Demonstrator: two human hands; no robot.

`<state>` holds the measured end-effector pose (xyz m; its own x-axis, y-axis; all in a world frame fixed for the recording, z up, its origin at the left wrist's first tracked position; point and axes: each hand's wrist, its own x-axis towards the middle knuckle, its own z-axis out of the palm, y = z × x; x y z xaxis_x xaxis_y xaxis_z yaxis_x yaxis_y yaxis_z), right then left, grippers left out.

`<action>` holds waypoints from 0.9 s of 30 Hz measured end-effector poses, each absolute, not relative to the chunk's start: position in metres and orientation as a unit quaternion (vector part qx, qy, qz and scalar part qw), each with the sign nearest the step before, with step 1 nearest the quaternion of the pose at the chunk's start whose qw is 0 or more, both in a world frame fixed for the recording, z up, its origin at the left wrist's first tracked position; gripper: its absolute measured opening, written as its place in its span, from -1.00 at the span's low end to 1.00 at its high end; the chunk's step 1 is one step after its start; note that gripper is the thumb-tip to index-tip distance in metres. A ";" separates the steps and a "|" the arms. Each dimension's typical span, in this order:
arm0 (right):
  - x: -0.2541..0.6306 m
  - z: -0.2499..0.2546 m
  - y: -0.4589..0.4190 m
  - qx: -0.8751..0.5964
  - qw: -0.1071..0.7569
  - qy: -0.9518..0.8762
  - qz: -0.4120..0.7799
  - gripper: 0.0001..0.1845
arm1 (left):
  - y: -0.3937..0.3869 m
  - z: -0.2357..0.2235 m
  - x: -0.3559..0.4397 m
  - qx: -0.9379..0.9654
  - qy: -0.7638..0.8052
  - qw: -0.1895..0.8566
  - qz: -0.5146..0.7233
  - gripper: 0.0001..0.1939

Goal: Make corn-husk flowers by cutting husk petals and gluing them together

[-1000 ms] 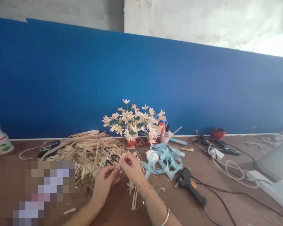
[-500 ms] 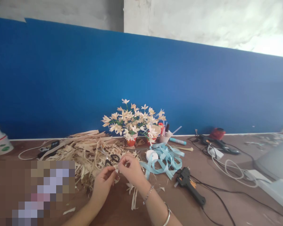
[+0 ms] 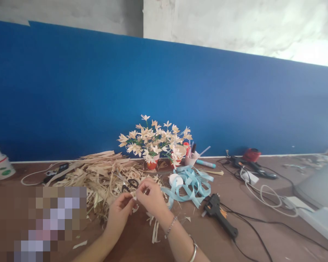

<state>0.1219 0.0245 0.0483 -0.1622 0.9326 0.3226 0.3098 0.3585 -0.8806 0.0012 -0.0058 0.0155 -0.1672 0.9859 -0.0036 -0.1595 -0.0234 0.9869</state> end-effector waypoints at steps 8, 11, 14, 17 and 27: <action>0.123 0.049 0.024 -0.453 0.456 -0.690 0.331 -0.83 | -0.008 0.019 0.000 0.435 0.503 0.474 0.577 -0.80; 0.123 0.049 0.024 -0.453 0.454 -0.691 0.333 -0.84 | -0.008 0.018 0.000 0.444 0.507 0.465 0.573 -0.80; 0.123 0.049 0.024 -0.456 0.448 -0.691 0.337 -0.83 | -0.007 0.017 -0.001 0.452 0.506 0.458 0.574 -0.81; 0.123 0.050 0.025 -0.455 0.447 -0.693 0.337 -0.83 | -0.007 0.017 -0.001 0.457 0.501 0.454 0.578 -0.81; 0.123 0.059 0.020 -0.461 0.424 -0.696 0.350 -0.82 | -0.007 0.015 -0.003 0.459 0.490 0.459 0.582 -0.83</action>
<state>0.1230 0.0203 0.0586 -0.2156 0.9391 0.2675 0.3447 0.3295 -0.8790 -0.0028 -0.0065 0.0154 -0.1581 0.9837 0.0853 -0.0843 -0.0995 0.9915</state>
